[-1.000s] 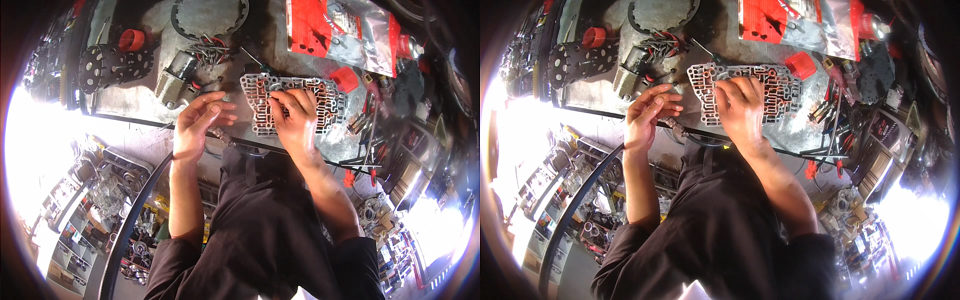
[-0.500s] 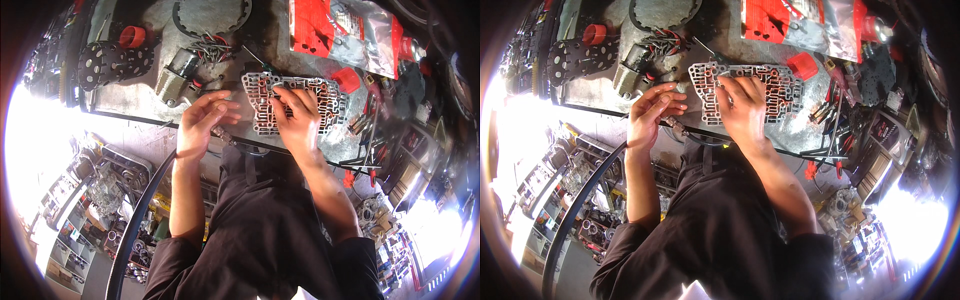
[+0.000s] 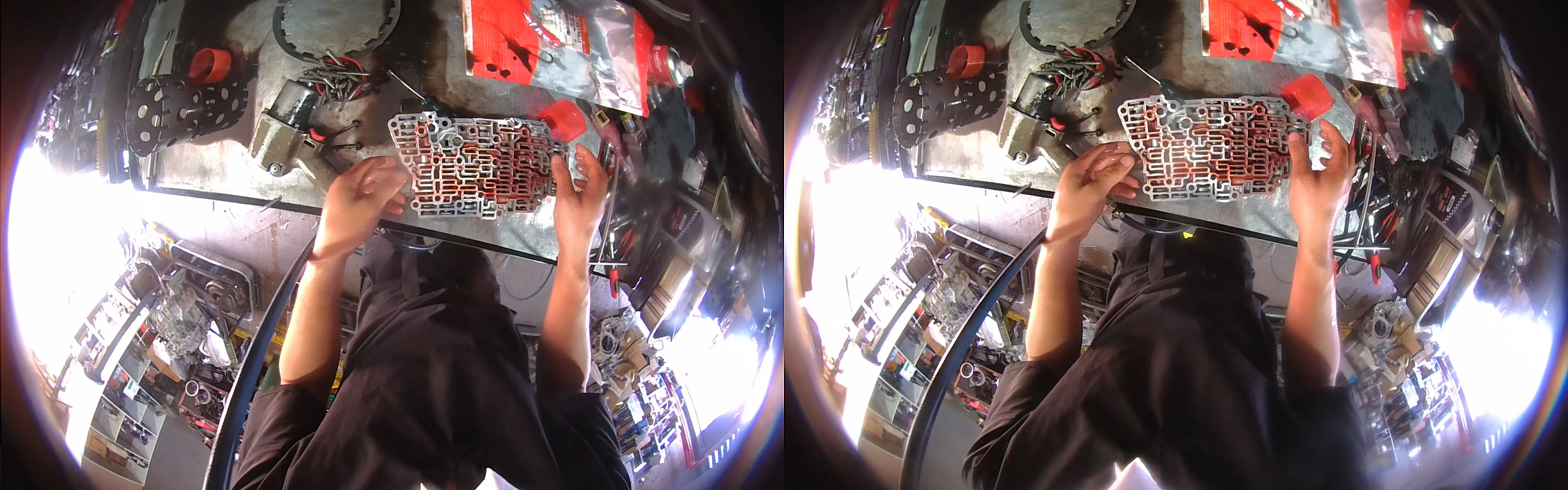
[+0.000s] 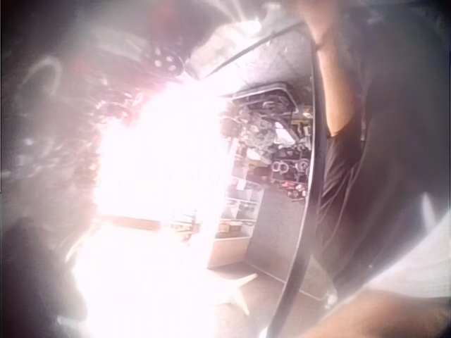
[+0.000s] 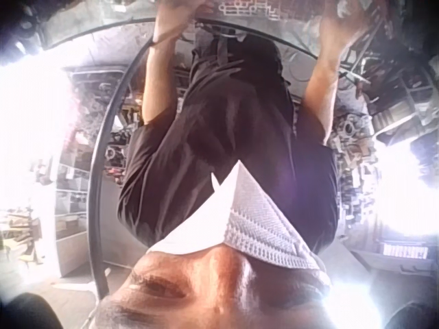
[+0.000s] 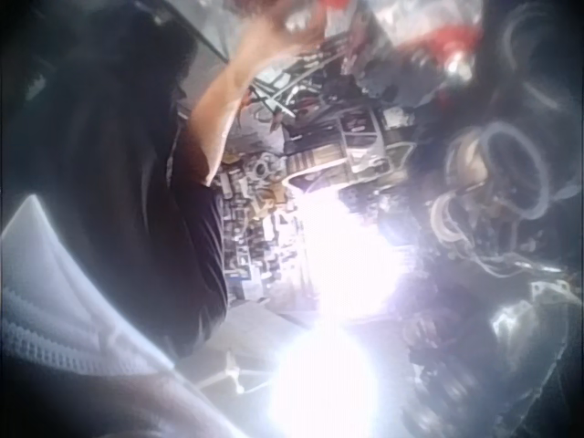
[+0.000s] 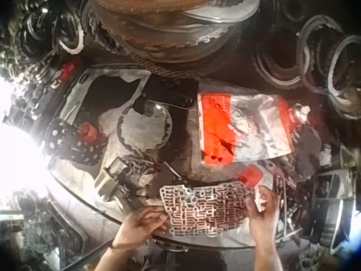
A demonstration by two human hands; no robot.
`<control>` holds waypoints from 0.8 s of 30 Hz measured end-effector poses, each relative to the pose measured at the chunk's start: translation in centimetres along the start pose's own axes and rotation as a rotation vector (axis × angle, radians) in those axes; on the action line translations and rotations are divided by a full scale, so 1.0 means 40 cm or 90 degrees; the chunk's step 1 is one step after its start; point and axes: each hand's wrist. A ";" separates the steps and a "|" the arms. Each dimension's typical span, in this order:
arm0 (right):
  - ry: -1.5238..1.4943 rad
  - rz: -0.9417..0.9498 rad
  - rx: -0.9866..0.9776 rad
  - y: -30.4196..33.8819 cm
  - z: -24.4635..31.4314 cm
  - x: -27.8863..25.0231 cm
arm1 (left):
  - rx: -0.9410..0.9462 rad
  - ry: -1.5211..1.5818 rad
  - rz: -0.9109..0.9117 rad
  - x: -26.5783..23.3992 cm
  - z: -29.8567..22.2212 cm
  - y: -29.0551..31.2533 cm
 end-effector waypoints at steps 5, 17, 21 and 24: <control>-0.217 0.154 0.202 0.010 -0.039 0.019 | -0.041 -0.096 -0.007 0.034 0.004 -0.033; -0.626 0.025 0.223 0.089 -0.040 -0.058 | 0.155 -0.066 -0.016 0.121 -0.085 0.005; -0.713 -0.067 0.275 0.116 -0.015 -0.137 | 0.248 -0.044 0.051 0.180 -0.154 0.021; -0.748 -0.089 0.180 0.120 -0.011 -0.191 | 0.265 -0.043 0.085 0.225 -0.181 0.036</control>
Point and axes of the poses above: each hand's wrist, its own y-axis away from the middle knuckle, its own x-axis out of the palm, z = x × y, and after that the axes turned 1 degree about z, right-handed
